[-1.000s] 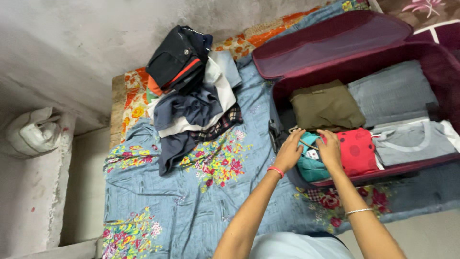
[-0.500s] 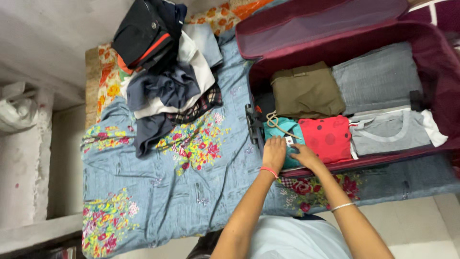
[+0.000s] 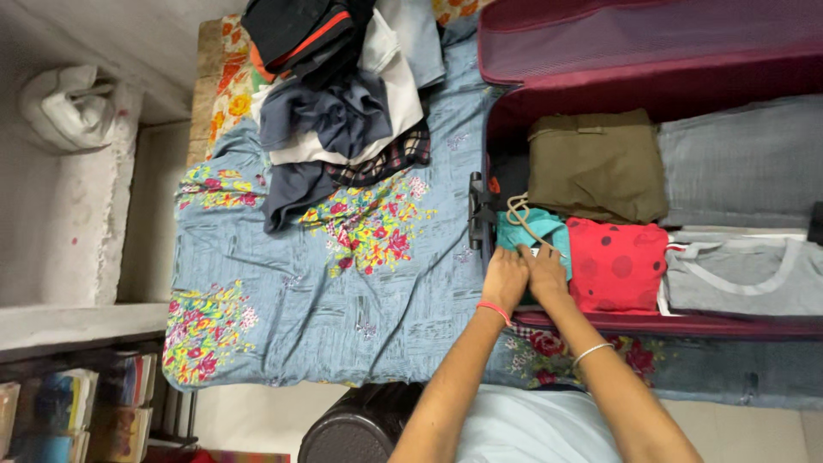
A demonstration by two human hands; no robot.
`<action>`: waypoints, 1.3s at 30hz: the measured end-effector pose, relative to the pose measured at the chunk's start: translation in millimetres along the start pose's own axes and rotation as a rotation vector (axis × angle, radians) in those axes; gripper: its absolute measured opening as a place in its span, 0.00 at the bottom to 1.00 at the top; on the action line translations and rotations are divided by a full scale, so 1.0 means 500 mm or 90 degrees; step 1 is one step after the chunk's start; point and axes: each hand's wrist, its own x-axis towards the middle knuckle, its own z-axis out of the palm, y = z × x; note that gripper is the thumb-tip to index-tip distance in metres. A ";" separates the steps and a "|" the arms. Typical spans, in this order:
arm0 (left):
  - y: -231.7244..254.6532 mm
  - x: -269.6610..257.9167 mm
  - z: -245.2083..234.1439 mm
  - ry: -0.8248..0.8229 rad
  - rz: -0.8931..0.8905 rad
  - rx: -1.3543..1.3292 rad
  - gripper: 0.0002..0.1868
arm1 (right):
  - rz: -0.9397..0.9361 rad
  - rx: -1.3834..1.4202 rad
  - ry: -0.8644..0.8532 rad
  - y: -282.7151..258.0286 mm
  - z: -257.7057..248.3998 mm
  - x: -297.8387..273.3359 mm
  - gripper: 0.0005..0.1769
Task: The person unpacks a maroon suitcase placed on a bed, removing various folded clothes one by one. They place the items, including jeans, shirts, and shorts, onto a pile on the bed next to the suitcase.
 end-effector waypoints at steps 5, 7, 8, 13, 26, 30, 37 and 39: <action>-0.009 -0.001 -0.050 -0.017 0.001 -0.076 0.12 | 0.036 0.178 -0.057 0.015 -0.038 0.004 0.18; -0.014 0.003 -0.067 -0.061 -0.001 -0.102 0.12 | 0.060 0.278 0.016 0.019 -0.040 -0.002 0.15; -0.016 0.005 -0.074 -0.083 -0.001 -0.115 0.12 | 0.071 0.312 0.084 0.025 -0.040 -0.008 0.14; -0.024 0.009 -0.088 0.194 -0.076 -0.205 0.24 | 0.063 0.622 0.504 0.132 -0.059 0.016 0.08; 0.091 0.180 0.084 -0.147 -0.210 -1.196 0.54 | -0.031 1.599 0.397 0.224 -0.376 -0.117 0.09; 0.082 0.214 0.102 -0.178 -0.315 -1.310 0.37 | -0.042 1.570 0.457 0.259 -0.397 -0.162 0.09; -0.035 0.207 -0.044 0.208 -0.330 -0.998 0.24 | 0.123 1.161 0.788 0.351 -0.321 -0.210 0.15; -0.052 0.197 -0.049 0.208 -0.268 -0.860 0.26 | 0.137 1.018 0.777 0.345 -0.290 -0.196 0.19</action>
